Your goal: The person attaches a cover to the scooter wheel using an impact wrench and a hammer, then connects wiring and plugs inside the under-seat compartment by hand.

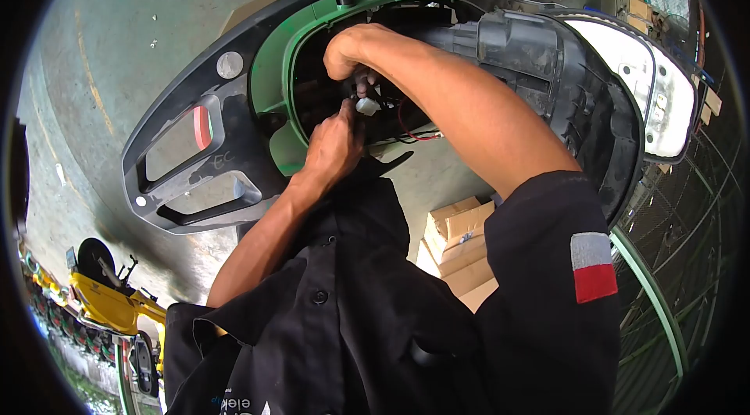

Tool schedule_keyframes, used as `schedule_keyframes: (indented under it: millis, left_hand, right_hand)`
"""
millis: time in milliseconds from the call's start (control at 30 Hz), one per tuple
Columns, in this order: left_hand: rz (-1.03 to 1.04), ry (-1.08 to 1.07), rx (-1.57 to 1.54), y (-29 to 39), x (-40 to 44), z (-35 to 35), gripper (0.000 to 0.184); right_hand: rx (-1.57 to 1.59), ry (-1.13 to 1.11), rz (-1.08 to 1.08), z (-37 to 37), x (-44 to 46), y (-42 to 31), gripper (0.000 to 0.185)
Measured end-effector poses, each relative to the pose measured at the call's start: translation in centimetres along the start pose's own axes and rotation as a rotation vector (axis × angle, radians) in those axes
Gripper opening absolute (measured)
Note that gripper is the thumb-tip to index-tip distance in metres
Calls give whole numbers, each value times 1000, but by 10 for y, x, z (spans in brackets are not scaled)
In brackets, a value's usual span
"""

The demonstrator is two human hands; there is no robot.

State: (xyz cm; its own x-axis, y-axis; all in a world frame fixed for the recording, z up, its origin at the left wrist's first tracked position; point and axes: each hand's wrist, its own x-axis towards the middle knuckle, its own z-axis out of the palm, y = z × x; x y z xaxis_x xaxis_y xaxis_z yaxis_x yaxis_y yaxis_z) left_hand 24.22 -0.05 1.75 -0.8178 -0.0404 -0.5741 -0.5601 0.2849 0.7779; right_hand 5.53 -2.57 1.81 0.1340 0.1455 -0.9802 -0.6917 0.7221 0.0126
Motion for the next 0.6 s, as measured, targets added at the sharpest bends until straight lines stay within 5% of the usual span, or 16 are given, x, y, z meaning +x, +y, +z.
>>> schedule_keyframes:
  millis: [433,600]
  left_hand:
    - [-79,-108,31,3,12,-1,32]
    - [-82,-117,20,-1,11,-3,34]
  right_hand:
    - [158,27,-187,7,7,25,36]
    - [291,-47,-103,9,17,15,32]
